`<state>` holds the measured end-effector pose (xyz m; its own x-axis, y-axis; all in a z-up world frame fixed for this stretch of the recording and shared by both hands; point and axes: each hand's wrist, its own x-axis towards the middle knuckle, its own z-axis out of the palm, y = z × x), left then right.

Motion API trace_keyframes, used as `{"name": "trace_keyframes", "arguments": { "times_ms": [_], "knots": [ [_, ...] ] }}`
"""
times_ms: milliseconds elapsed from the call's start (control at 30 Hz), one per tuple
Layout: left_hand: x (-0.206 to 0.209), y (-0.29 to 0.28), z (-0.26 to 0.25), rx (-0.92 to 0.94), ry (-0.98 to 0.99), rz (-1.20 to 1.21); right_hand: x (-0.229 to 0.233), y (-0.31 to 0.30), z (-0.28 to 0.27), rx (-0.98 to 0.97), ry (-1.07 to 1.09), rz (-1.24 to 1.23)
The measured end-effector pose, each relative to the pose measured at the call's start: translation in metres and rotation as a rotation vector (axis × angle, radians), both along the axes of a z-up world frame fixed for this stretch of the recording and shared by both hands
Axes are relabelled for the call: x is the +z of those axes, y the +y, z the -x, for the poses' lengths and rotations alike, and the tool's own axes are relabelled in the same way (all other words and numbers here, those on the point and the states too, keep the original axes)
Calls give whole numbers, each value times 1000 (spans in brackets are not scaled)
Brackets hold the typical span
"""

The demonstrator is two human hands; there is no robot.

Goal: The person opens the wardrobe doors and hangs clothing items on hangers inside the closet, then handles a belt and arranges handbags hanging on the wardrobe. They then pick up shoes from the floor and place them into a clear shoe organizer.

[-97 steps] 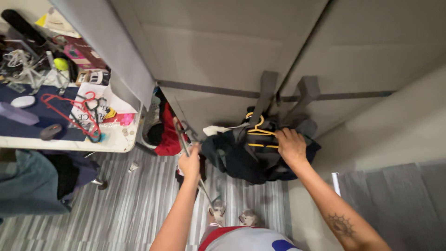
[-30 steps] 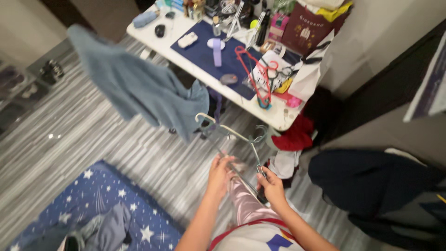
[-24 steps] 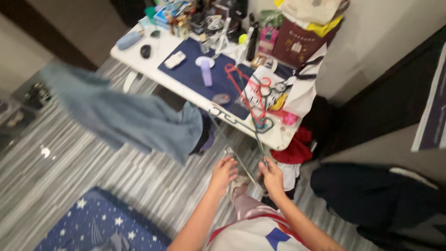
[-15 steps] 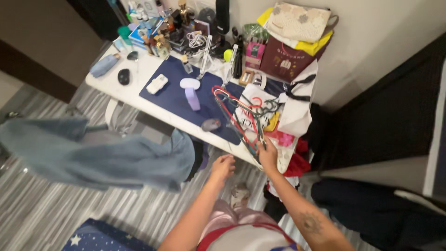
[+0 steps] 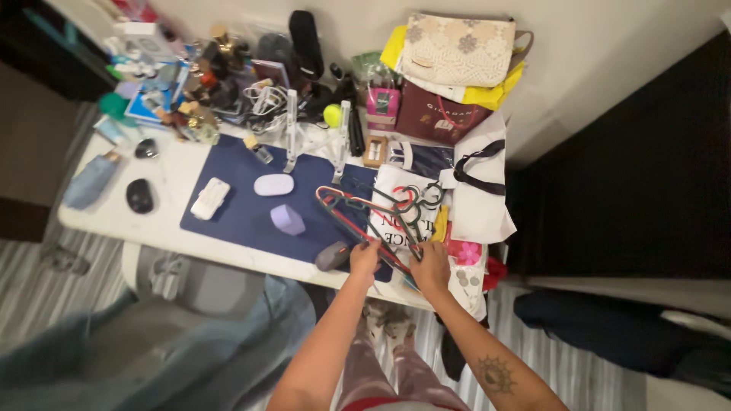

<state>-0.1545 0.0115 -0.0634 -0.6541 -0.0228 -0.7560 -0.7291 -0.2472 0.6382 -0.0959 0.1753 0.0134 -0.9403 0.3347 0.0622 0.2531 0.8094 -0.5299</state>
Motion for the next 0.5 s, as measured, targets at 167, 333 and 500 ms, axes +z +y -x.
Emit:
{"name": "trace_keyframes", "arguments": {
  "times_ms": [167, 333, 500],
  "knots": [
    [-9, 5, 9, 71, -30, 53, 0, 1, 14, 39, -13, -150],
    [14, 2, 6, 58, -40, -119, 6, -2, 12, -16, -68, -18],
    [37, 3, 8, 134, -158, -287, 17, 4, -1, -139, -160, 134]
  ]
}}
